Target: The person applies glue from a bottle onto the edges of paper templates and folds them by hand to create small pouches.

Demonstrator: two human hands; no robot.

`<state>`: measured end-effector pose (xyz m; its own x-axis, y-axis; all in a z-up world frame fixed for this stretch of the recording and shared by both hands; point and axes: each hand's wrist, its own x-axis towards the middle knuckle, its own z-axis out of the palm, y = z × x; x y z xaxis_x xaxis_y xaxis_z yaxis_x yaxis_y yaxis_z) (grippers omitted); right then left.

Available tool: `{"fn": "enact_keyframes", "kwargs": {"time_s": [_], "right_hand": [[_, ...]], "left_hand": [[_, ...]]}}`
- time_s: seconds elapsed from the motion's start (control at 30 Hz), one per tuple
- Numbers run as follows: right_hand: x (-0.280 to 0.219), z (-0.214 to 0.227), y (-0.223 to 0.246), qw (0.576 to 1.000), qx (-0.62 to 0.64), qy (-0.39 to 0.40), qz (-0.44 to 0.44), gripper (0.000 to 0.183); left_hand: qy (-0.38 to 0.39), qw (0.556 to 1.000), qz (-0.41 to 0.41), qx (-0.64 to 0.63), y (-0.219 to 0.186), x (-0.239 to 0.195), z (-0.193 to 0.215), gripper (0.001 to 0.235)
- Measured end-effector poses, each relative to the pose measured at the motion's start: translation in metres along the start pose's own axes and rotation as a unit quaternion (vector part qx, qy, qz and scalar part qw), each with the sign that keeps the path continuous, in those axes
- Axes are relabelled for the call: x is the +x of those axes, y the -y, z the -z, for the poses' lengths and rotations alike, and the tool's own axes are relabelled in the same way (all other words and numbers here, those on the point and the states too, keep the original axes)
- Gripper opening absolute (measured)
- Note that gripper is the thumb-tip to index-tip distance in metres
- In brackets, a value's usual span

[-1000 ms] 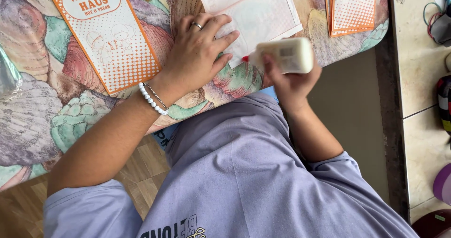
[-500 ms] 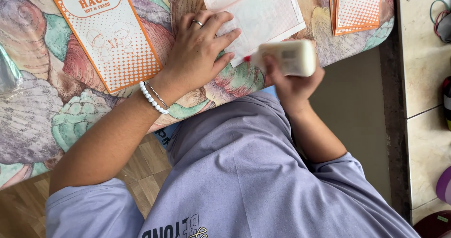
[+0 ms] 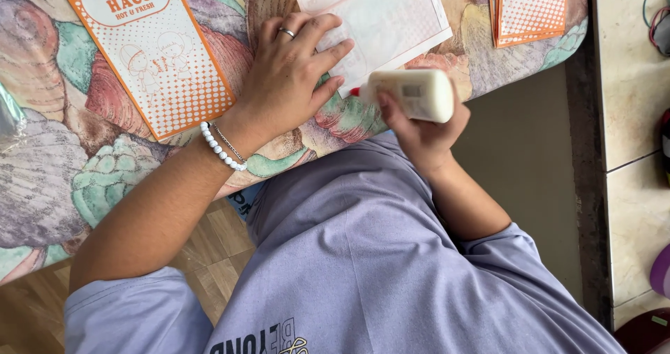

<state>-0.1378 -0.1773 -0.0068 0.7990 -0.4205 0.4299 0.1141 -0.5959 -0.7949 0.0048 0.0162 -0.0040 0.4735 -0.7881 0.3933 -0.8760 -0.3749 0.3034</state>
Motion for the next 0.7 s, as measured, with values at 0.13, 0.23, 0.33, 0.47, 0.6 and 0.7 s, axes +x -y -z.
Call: {"fn": "enact_keyframes", "kwargs": {"time_s": [0.13,0.23,0.33,0.47,0.6,0.7], "right_hand": [[0.017,0.017,-0.038,0.991,0.100,-0.084,-0.034,0.041],[0.030,0.034,-0.068,0.984,0.016,-0.179,0.016,0.049],[0.031,0.032,-0.069,0.986,0.058,-0.152,0.043,0.038],[0.017,0.015,-0.040,0.987,0.080,-0.138,-0.005,0.041],[0.013,0.022,-0.078,0.983,0.064,-0.172,-0.003,0.055],[0.043,0.045,-0.092,0.977,0.022,-0.202,0.061,0.047]], "left_hand": [[-0.012,1.000,0.000,-0.004,-0.001,0.000,0.001,0.043],[-0.011,1.000,0.001,0.001,-0.001,0.000,0.002,0.043],[-0.007,1.000,-0.003,0.004,-0.001,0.001,0.002,0.043],[-0.006,1.000,-0.006,0.006,0.000,0.000,0.000,0.043],[-0.006,1.000,-0.002,0.006,0.000,0.000,0.000,0.044],[-0.008,1.000,-0.004,0.006,0.000,0.000,0.001,0.044]]}}
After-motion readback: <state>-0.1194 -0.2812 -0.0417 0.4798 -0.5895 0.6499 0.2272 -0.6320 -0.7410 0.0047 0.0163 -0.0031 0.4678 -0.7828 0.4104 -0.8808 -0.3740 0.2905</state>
